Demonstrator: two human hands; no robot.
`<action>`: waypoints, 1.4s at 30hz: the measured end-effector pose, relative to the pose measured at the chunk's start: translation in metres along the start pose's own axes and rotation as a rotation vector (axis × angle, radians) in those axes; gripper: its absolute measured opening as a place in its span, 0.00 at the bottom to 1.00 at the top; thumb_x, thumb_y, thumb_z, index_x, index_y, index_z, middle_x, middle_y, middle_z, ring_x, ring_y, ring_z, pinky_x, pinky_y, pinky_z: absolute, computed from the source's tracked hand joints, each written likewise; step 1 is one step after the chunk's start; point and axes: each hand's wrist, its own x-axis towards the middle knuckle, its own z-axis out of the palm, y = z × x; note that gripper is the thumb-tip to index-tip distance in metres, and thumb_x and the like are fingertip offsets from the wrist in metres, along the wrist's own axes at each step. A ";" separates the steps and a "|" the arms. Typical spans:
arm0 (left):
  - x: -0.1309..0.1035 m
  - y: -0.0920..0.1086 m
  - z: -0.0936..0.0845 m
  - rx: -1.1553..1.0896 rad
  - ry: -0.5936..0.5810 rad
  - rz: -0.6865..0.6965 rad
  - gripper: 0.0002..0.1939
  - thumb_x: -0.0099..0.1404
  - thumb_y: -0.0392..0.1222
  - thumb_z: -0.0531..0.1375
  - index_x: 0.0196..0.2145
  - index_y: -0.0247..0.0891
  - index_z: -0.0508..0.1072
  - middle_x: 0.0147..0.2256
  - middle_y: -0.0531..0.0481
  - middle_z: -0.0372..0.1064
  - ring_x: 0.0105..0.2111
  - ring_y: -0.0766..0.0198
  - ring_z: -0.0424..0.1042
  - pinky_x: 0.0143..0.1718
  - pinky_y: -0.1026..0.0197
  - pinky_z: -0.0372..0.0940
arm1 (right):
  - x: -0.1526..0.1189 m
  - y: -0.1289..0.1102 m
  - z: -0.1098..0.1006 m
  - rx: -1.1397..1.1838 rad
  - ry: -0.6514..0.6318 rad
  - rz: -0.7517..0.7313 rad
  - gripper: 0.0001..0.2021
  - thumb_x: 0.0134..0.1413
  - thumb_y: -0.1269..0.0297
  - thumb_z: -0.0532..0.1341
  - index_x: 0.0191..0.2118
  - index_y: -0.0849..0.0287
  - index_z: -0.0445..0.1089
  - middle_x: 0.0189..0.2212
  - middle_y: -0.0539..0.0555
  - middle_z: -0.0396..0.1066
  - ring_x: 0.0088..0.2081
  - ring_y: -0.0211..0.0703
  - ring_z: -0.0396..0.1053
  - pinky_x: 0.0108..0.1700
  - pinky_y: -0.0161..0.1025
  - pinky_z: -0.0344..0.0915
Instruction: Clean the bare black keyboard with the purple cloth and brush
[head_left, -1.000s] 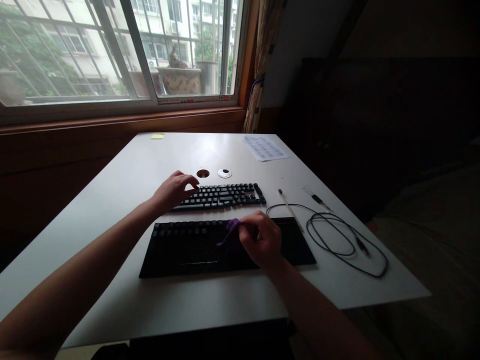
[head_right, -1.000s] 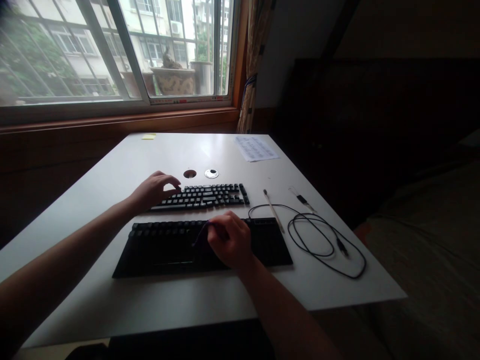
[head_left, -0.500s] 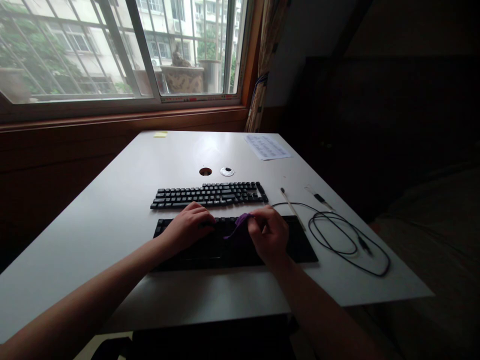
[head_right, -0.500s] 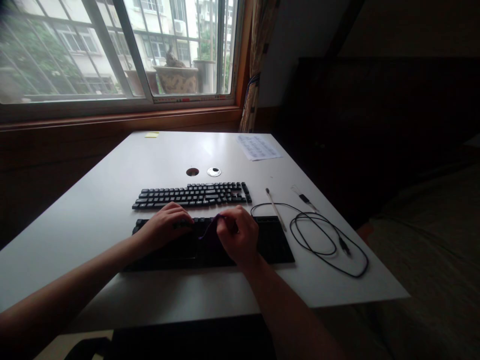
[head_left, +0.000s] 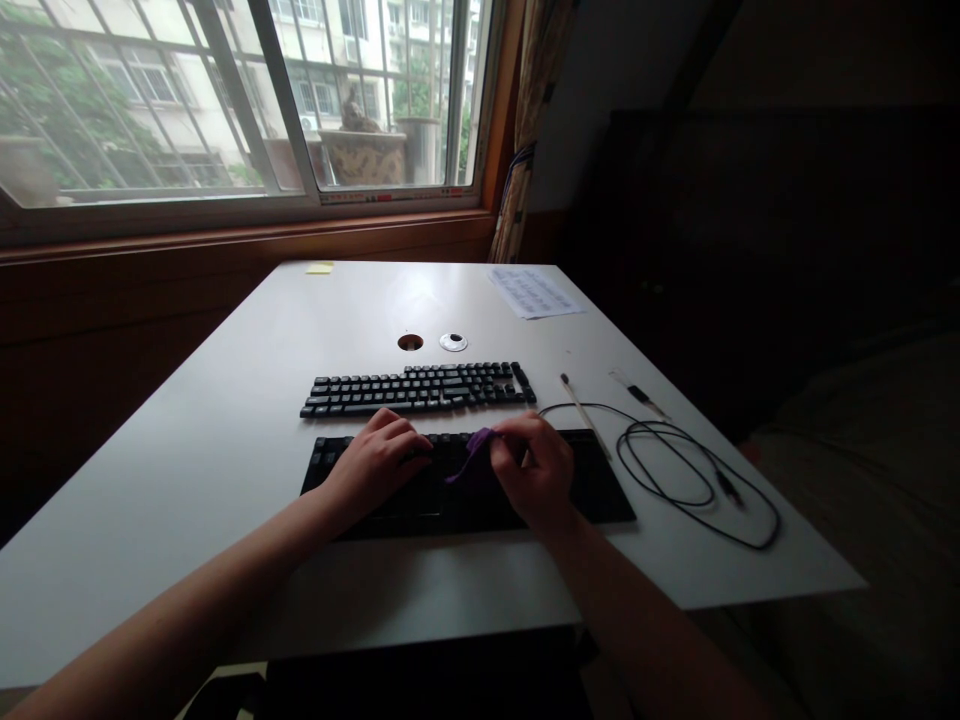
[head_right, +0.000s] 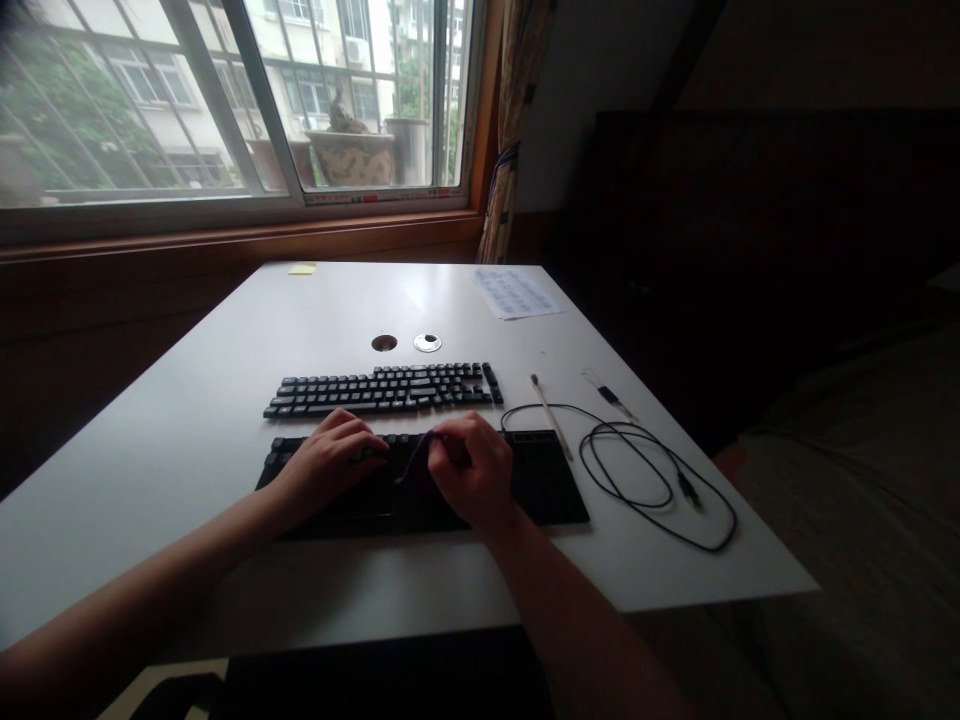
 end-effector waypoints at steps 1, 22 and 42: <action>0.000 -0.001 0.000 -0.003 0.002 0.000 0.07 0.67 0.40 0.68 0.43 0.40 0.79 0.38 0.45 0.77 0.43 0.52 0.68 0.44 0.51 0.70 | 0.000 -0.001 0.000 -0.001 -0.002 -0.002 0.06 0.57 0.72 0.63 0.38 0.53 0.70 0.27 0.46 0.65 0.25 0.35 0.62 0.29 0.36 0.63; -0.003 0.001 0.001 -0.089 0.058 -0.052 0.08 0.66 0.38 0.68 0.43 0.41 0.76 0.39 0.47 0.79 0.43 0.53 0.72 0.44 0.52 0.72 | 0.002 -0.003 0.001 -0.006 -0.038 -0.019 0.06 0.57 0.73 0.63 0.38 0.54 0.70 0.27 0.45 0.64 0.25 0.35 0.62 0.28 0.35 0.62; -0.004 0.031 -0.011 -0.924 0.165 -0.290 0.11 0.65 0.42 0.70 0.41 0.37 0.76 0.38 0.45 0.77 0.39 0.58 0.78 0.43 0.57 0.76 | 0.004 -0.005 0.012 0.123 -0.278 -0.062 0.08 0.61 0.72 0.65 0.44 0.53 0.74 0.36 0.50 0.73 0.32 0.35 0.71 0.34 0.35 0.71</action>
